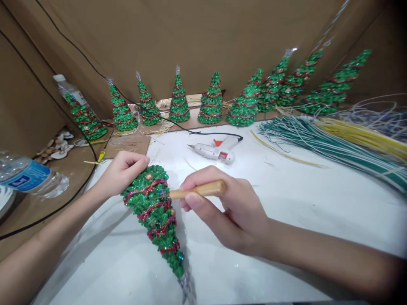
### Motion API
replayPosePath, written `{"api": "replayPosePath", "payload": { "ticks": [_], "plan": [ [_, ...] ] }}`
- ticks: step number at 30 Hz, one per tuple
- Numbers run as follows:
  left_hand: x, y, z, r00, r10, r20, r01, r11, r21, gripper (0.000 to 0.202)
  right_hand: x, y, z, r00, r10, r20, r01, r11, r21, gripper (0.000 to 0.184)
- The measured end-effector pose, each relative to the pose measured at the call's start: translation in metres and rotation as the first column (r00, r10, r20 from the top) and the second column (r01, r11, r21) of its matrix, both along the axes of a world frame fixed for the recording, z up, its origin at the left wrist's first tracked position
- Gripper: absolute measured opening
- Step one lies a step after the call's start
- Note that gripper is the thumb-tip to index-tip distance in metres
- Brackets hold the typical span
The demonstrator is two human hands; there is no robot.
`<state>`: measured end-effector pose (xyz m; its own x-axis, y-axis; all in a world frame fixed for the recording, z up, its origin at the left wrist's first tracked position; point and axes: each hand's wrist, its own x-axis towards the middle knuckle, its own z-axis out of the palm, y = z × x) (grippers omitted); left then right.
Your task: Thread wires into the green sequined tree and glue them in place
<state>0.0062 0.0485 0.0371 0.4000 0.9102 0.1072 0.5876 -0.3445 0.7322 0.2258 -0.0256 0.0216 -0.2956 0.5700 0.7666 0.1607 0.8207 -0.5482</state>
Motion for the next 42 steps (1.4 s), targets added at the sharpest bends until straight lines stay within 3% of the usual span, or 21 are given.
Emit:
{"api": "replayPosePath", "payload": {
  "ticks": [7, 11, 13, 18, 22, 33, 42],
  "plan": [
    [-0.002, 0.0, 0.0, 1.0, -0.007, 0.007, 0.007, 1.0, -0.01, 0.039, -0.004, 0.0, -0.002, 0.999, -0.011, 0.044, 0.008, 0.998, 0.062, 0.004],
    [0.0, -0.001, 0.0, 1.0, 0.015, 0.004, -0.015, 1.0, 0.002, 0.04, -0.007, -0.001, 0.0, 0.979, 0.014, 0.204, -0.033, 0.995, 0.091, 0.007],
    [0.0, -0.001, 0.0, 1.0, 0.007, -0.001, -0.007, 1.0, 0.0, 0.041, -0.008, -0.001, 0.004, 0.967, 0.049, 0.249, -0.076, 0.992, 0.098, 0.01],
    [-0.003, 0.001, -0.001, 0.999, -0.03, -0.038, 0.029, 0.999, -0.023, 0.041, -0.007, 0.001, 0.022, 0.979, -0.058, 0.194, 0.041, 0.995, 0.092, 0.011],
    [-0.003, 0.002, -0.001, 0.999, -0.009, -0.049, 0.007, 1.0, -0.025, 0.04, -0.006, 0.008, 0.027, 0.982, -0.031, 0.189, 0.015, 0.996, 0.083, 0.015],
    [-0.003, 0.002, -0.004, 0.995, -0.092, -0.029, 0.093, 0.994, 0.053, 0.034, -0.017, 0.014, 0.041, 0.929, -0.014, 0.371, 0.003, 1.0, 0.031, 0.012],
    [-0.003, 0.002, -0.002, 0.997, -0.079, 0.013, 0.079, 0.997, 0.012, 0.038, -0.019, 0.007, 0.019, 0.917, 0.034, 0.397, -0.089, 0.989, 0.121, 0.01]
  ]
}}
